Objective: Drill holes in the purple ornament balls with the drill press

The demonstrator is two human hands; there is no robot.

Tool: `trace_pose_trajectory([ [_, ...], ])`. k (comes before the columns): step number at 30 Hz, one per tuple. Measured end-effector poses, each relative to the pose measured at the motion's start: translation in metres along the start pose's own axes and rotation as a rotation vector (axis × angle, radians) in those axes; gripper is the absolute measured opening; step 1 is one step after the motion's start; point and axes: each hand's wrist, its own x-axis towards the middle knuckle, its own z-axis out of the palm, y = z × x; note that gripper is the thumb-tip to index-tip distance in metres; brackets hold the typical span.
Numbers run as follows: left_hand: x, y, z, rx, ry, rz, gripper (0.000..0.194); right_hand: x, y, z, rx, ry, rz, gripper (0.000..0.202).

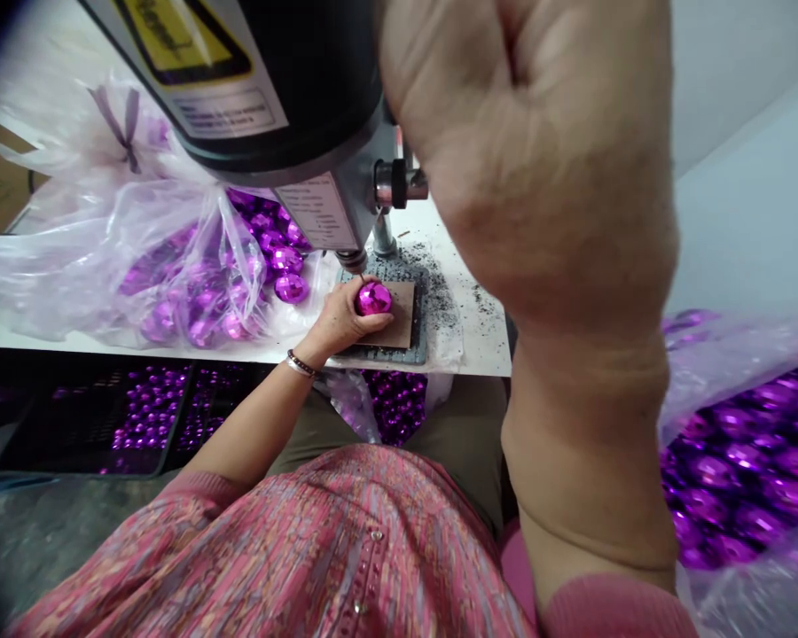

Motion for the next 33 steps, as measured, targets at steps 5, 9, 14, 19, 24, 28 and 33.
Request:
trace_pose_trajectory([
  [5,0.001,-0.002,0.004,0.0,0.014,0.015,0.058,-0.027,-0.011,0.006,-0.183,-0.095,-0.012,0.022],
  [9,0.0,-0.001,0.004,0.012,0.013,0.017,0.053,-0.035,-0.008,0.012,-0.199,-0.046,0.007,0.049],
  [14,0.001,-0.001,0.005,0.002,0.015,0.006,0.055,-0.048,0.001,0.018,-0.242,0.025,-0.038,0.043],
  [19,0.003,-0.009,0.009,-0.08,0.034,0.045,0.052,-0.057,0.014,0.022,-0.207,0.031,-0.15,0.038],
  [24,0.003,-0.015,0.013,-0.146,0.072,0.064,0.056,-0.06,0.024,0.024,-0.208,0.035,-0.299,0.034],
  [28,0.003,-0.015,0.014,-0.149,0.078,0.061,0.056,-0.066,0.035,0.031,-0.24,0.112,-0.406,0.028],
  [33,0.001,-0.011,0.013,-0.074,0.079,0.041,0.058,-0.074,0.046,0.043,-0.218,0.237,-0.419,0.027],
])
